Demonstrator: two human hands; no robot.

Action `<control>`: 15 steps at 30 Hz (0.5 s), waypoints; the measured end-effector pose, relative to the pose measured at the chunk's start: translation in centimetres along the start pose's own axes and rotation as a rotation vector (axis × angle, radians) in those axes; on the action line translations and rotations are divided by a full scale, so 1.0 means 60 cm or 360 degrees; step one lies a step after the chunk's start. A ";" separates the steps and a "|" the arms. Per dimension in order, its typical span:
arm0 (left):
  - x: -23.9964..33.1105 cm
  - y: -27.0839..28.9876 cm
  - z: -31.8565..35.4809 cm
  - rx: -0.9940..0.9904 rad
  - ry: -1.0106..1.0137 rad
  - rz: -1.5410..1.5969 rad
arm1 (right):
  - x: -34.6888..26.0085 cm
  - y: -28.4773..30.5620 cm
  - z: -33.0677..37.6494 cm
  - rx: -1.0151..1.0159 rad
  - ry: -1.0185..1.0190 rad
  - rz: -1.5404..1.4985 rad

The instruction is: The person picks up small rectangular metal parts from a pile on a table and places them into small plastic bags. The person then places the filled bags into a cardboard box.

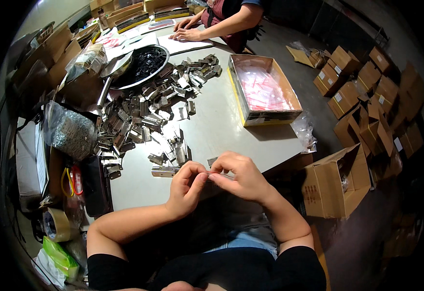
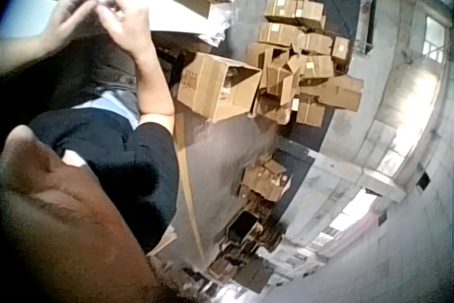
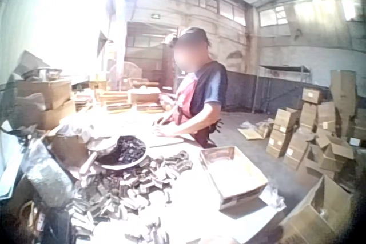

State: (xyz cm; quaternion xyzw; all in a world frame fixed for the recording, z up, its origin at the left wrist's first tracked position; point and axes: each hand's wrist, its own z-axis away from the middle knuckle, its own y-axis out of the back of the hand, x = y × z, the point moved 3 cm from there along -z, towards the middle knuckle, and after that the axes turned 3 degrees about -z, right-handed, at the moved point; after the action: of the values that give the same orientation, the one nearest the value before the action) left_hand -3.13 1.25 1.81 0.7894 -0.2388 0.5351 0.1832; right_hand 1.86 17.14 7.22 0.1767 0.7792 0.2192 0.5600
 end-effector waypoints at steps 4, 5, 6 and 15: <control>-0.002 -0.002 0.003 -0.0049 -0.0027 -0.0033 | -0.009 -0.015 0.002 0.0057 0.0243 0.0193; -0.004 -0.003 0.005 -0.0062 -0.0021 -0.0018 | -0.013 -0.014 0.004 0.0026 0.0207 0.0182; -0.007 -0.001 0.006 -0.0028 0.0010 0.0012 | -0.011 -0.009 0.010 0.0004 0.0146 0.0152; -0.019 -0.009 0.010 -0.0074 -0.0017 0.0123 | 0.024 0.047 0.107 0.0257 -0.0204 0.0077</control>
State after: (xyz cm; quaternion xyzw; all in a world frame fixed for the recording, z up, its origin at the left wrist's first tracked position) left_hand -2.72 1.58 0.52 0.7780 -0.2824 0.5318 0.1795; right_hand 7.60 21.19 5.79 0.2536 0.7524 0.1574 0.5873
